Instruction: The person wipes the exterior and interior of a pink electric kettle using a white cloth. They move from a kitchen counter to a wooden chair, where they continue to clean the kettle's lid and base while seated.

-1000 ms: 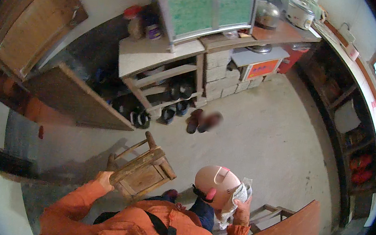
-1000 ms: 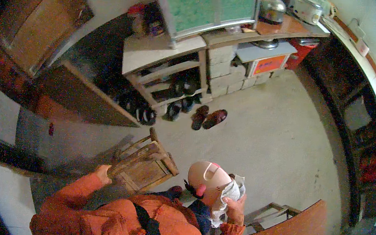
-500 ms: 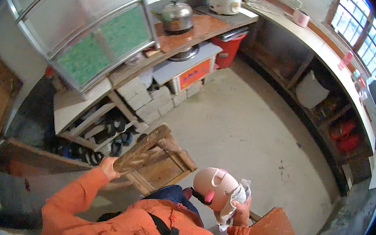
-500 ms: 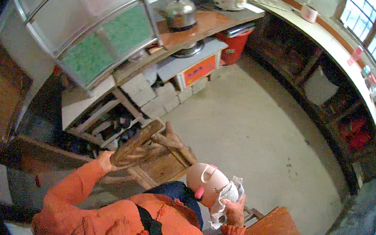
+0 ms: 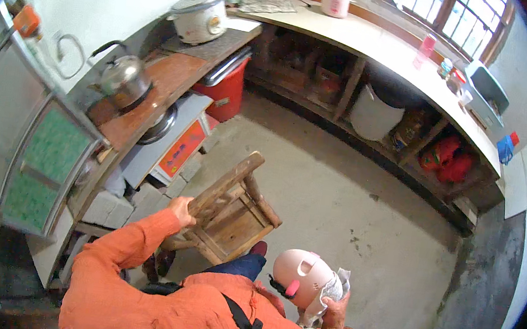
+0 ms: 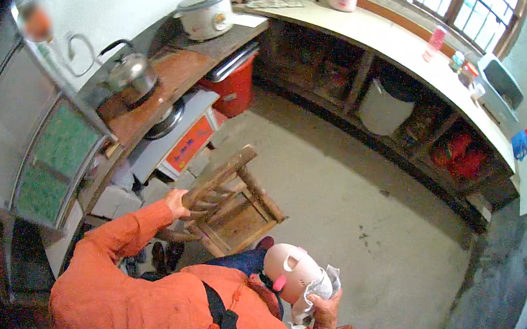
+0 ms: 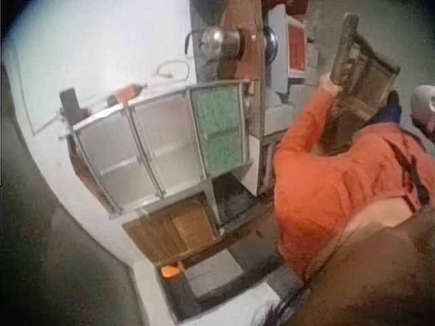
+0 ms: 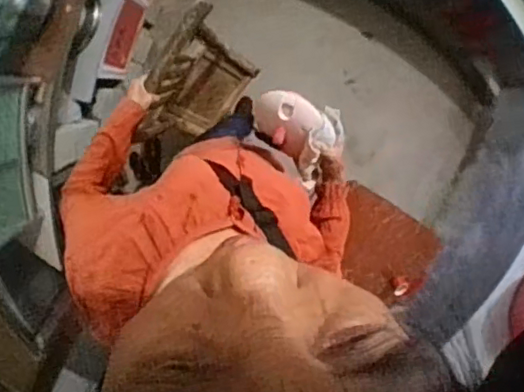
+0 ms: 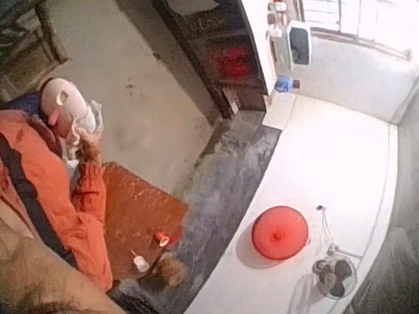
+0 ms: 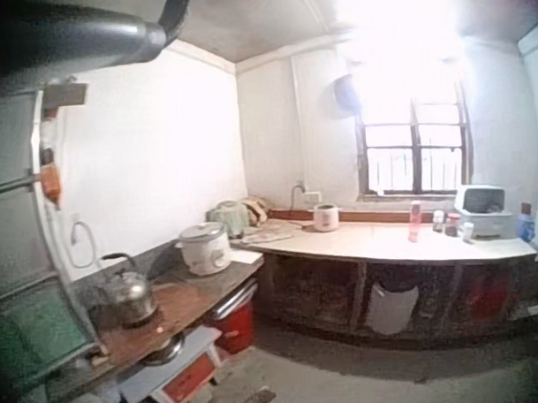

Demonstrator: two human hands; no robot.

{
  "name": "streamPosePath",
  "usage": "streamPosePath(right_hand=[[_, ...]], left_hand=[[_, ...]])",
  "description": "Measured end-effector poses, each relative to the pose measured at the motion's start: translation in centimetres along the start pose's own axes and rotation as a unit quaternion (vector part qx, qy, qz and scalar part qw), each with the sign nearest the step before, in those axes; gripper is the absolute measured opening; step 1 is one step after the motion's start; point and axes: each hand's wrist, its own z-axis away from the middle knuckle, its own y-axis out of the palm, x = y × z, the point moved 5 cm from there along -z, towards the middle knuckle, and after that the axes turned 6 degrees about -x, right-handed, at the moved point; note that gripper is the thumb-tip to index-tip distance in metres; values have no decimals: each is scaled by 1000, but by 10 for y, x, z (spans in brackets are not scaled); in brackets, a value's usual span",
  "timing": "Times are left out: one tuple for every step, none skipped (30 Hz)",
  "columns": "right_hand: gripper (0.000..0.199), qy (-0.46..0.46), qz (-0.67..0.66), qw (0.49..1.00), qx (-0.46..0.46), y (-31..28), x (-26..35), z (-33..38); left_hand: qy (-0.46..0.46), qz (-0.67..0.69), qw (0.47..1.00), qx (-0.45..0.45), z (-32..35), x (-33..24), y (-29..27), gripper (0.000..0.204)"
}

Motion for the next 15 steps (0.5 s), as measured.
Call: streamPosePath(right_hand=[[74, -9, -7, 1000, -23, -5, -6, 1], [81, -17, -12, 999, -48, -27, -29, 0], [83, -17, -16, 998, -52, -31, -41, 10], [85, -17, -20, 998, -55, -33, -50, 20], [87, -18, -17, 997, -68, -46, -63, 36], [86, -27, -26, 997, -65, -34, -42, 23], [86, -17, -28, 998, -58, -20, -21, 8], [85, -7, -37, 998, -45, -9, -19, 6], [84, -2, -40, 998, -40, -7, -17, 7], [83, 3, -50, 998, -33, -5, -17, 9], [82, -1, -55, 998, -19, -5, -12, 5], [81, -7, -60, 998, -3, -5, -5, 1], [81, -21, -59, 998, 10, -8, -1, -3], [81, -25, -60, 998, 22, -9, -6, -4], [81, -30, -61, 997, 33, -8, -9, -6]], left_hand=[[-17, 26, 999, 14, -11, 3, 7, 46], [-30, 55, 997, 34, -20, 6, 20, 46], [-46, 79, 994, 53, -23, 15, 33, 46], [-26, 75, 996, 35, -25, 26, 48, 48], [-21, 88, 995, 50, -22, 35, 77, 49], [-30, 97, 993, 53, -38, 24, 63, 50], [-39, 104, 992, 57, -57, 16, 49, 50], [-46, 170, 982, 61, -60, 30, 50, 52], [-59, 157, 983, 74, -64, 31, 54, 52], [-73, 143, 983, 86, -71, 31, 54, 53], [-81, 138, 983, 89, -77, 23, 55, 53], [-50, 123, 989, 67, -78, 8, 50, 54], [-42, 113, 991, 56, -83, -1, 49, 54], [-43, 97, 993, 49, -85, 1, 49, 54], [-42, 81, 995, 44, -87, 0, 50, 55]])
